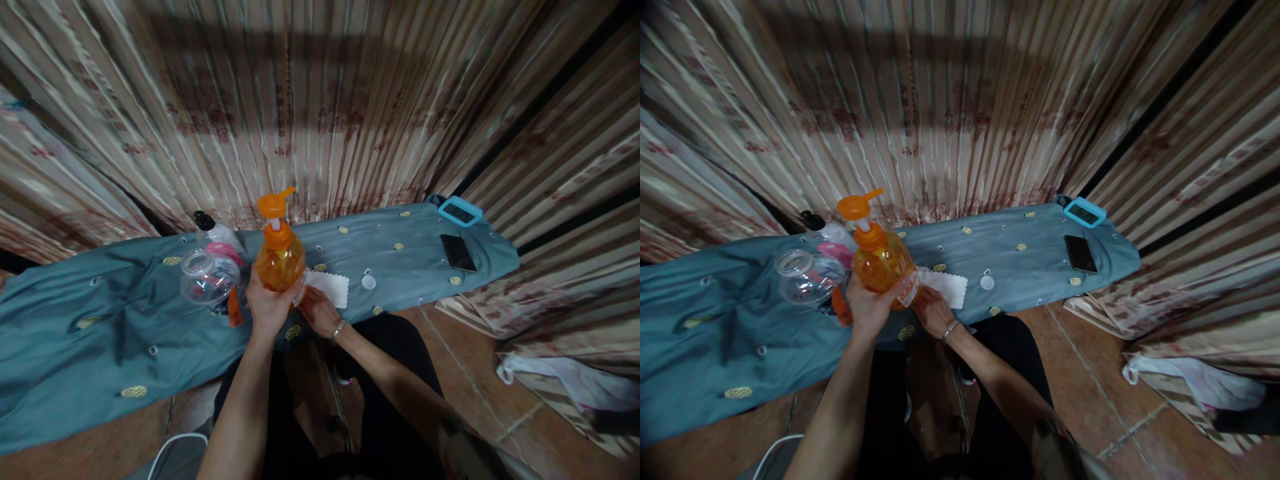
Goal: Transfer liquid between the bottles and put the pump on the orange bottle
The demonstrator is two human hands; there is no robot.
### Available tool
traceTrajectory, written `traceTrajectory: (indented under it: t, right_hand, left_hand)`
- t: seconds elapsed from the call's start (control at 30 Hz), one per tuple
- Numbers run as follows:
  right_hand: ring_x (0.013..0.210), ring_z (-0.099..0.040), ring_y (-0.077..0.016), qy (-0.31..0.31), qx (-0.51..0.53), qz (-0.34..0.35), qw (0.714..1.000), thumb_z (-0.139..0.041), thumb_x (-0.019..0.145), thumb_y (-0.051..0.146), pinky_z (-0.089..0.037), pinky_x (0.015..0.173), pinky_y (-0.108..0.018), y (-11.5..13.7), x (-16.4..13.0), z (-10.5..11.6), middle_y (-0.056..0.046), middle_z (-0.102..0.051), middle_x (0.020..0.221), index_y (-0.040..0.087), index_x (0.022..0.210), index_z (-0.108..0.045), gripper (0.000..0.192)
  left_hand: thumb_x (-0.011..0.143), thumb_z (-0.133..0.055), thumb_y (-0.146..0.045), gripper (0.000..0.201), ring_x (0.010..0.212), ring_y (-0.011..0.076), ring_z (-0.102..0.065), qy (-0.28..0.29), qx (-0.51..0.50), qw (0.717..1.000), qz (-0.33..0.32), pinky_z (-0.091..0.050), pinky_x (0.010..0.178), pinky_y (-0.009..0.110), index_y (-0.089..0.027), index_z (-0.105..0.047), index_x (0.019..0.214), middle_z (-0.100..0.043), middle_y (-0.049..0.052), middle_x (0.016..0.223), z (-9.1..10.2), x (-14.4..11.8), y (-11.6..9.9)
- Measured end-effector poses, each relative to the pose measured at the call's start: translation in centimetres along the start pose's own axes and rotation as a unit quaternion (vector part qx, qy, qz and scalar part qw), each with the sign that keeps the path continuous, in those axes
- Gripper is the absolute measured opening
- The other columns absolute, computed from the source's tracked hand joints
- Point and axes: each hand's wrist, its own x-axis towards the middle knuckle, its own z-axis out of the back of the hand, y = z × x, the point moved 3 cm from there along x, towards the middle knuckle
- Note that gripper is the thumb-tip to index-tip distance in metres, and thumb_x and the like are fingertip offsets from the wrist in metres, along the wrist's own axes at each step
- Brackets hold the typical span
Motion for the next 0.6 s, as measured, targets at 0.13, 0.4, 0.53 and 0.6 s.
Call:
traceTrajectory:
  t: [0.13,0.4,0.53,0.6]
  right_hand:
    - [0.116,-0.060,-0.0229,-0.066,0.047,-0.054,0.995,-0.060,0.095,0.040,-0.052,0.098,-0.047,-0.3,-2.7,3.1,-0.009,-0.058,0.134,0.021,0.129,-0.057,0.039]
    - [0.127,-0.054,-0.0284,-0.105,0.158,-0.074,0.979,-0.063,0.092,0.043,-0.047,0.103,-0.054,0.6,-0.8,6.5,-0.011,-0.050,0.144,0.021,0.137,-0.050,0.053]
    - [0.111,-0.063,-0.0223,-0.111,0.180,-0.075,0.975,-0.062,0.093,0.040,-0.054,0.093,-0.046,-0.3,0.4,6.3,-0.009,-0.060,0.129,0.019,0.129,-0.056,0.042]
    - [0.109,-0.064,-0.0216,-0.122,0.177,-0.077,0.974,-0.061,0.094,0.040,-0.054,0.092,-0.045,-1.2,0.9,6.3,-0.008,-0.061,0.128,0.019,0.128,-0.056,0.040]
  left_hand:
    - [0.055,-0.086,-0.038,0.067,0.093,0.0245,-0.072,0.024,-0.007,1.000,0.009,-0.060,0.086,0.039,-0.019,-0.060,0.113,-0.074,0.006,0.104,-1.0,0.1,-0.1]
    - [0.056,-0.087,-0.034,0.063,0.099,0.0310,-0.071,0.079,-0.023,0.996,0.033,-0.058,0.089,0.044,-0.019,-0.060,0.111,-0.071,0.009,0.105,-5.4,-0.6,1.2]
    - [0.055,-0.088,-0.033,0.068,0.103,0.0315,-0.070,0.104,-0.011,0.994,0.032,-0.056,0.096,0.049,-0.018,-0.059,0.115,-0.071,0.010,0.110,-7.2,-0.9,1.1]
    - [0.055,-0.089,-0.032,0.067,0.108,0.0313,-0.069,0.116,-0.004,0.993,0.006,-0.052,0.102,0.052,-0.020,-0.059,0.114,-0.072,0.009,0.111,-7.8,-0.7,0.7]
